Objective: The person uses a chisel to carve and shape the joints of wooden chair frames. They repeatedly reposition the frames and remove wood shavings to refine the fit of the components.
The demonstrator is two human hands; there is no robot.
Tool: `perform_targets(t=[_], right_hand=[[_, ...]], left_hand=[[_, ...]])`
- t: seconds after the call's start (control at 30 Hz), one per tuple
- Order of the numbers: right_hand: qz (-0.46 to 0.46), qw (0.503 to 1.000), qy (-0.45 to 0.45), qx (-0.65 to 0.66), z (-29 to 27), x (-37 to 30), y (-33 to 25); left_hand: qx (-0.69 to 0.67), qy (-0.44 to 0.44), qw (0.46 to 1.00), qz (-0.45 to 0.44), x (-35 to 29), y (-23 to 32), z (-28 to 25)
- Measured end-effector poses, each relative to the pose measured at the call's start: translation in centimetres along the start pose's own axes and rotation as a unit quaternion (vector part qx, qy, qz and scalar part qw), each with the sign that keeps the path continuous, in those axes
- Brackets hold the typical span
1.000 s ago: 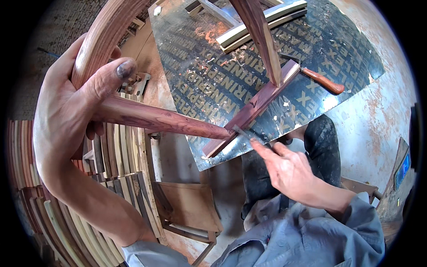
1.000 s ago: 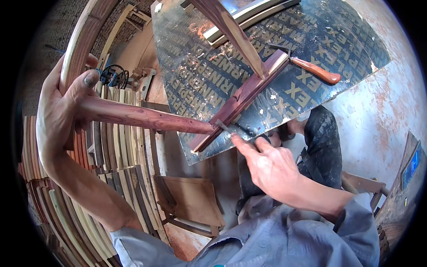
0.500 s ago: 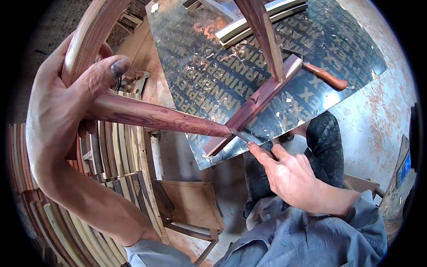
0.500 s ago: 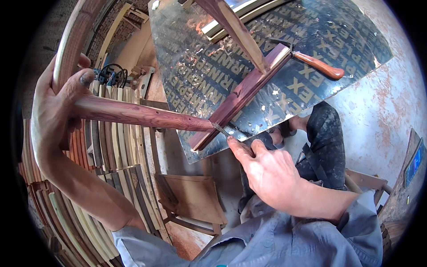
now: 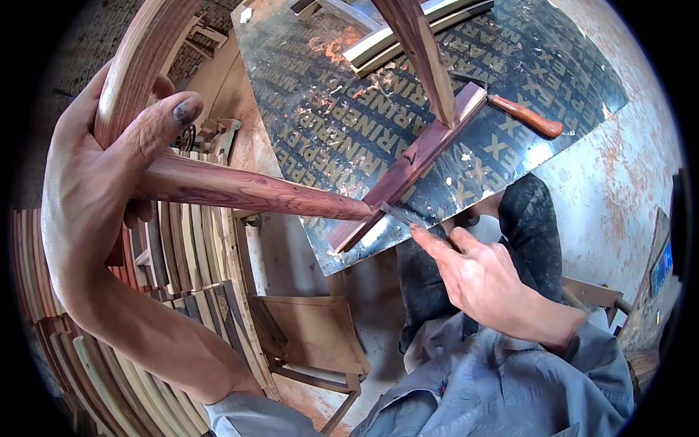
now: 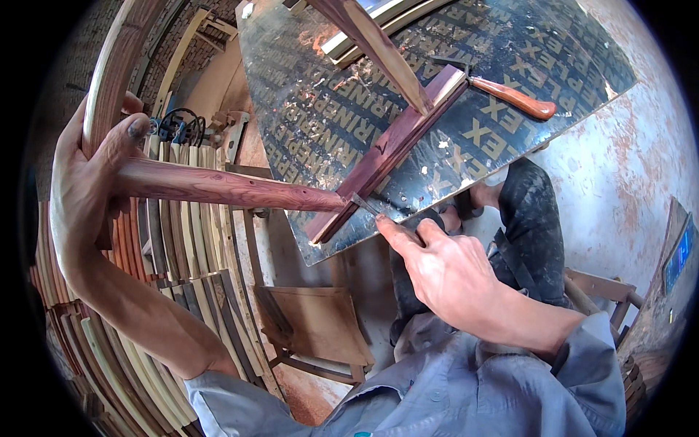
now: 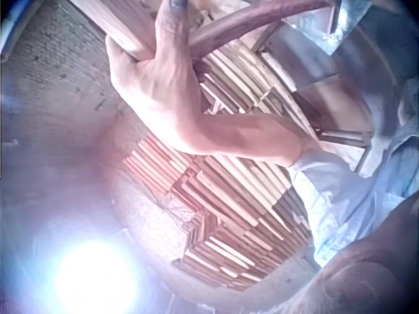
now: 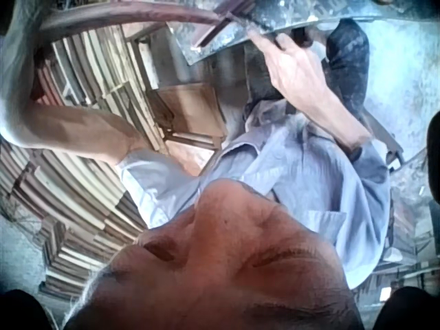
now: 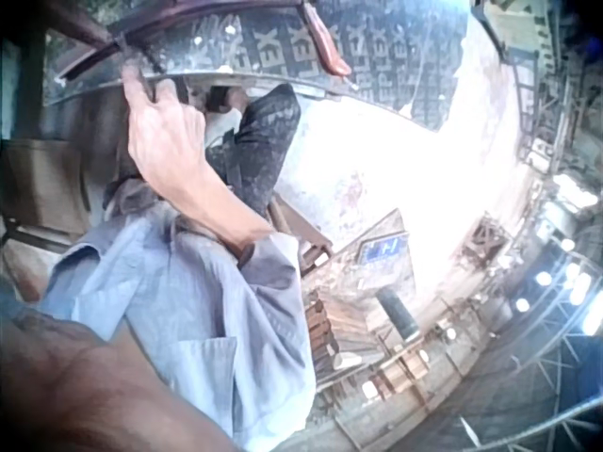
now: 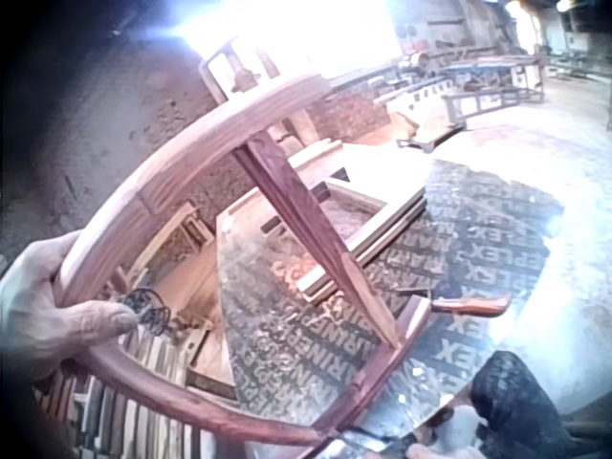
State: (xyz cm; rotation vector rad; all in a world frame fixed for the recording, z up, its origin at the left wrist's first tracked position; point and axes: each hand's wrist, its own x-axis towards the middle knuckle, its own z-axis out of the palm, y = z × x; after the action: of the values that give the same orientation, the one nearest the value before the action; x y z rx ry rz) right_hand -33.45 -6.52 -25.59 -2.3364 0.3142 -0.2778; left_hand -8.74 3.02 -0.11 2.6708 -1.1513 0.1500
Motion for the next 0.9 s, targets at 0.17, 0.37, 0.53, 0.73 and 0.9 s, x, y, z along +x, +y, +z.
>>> perform_targets(t=[0.17,0.37,0.53,0.73,0.9], right_hand=[[-0.081,0.993,-0.055,-0.069,-1.8,1.7,2.3],[-0.252,0.949,-0.165,-0.096,-6.6,8.8,7.0],[-0.299,0.913,-0.23,-0.152,-7.1,11.3,7.0],[-0.241,0.941,-0.233,0.042,-5.8,10.6,8.0],[-0.116,0.954,-0.235,0.142,-5.9,10.0,7.9]], left_hand=[[-0.002,-0.006,0.999,0.039,-0.1,-0.3,0.0],[0.014,0.014,0.999,0.032,0.4,-1.4,0.2],[0.047,0.094,0.994,0.02,-0.1,-3.5,0.5],[-0.021,-0.019,0.999,0.023,0.0,-0.7,-0.3],[-0.003,0.006,0.999,0.038,-0.4,-0.2,-0.1]])
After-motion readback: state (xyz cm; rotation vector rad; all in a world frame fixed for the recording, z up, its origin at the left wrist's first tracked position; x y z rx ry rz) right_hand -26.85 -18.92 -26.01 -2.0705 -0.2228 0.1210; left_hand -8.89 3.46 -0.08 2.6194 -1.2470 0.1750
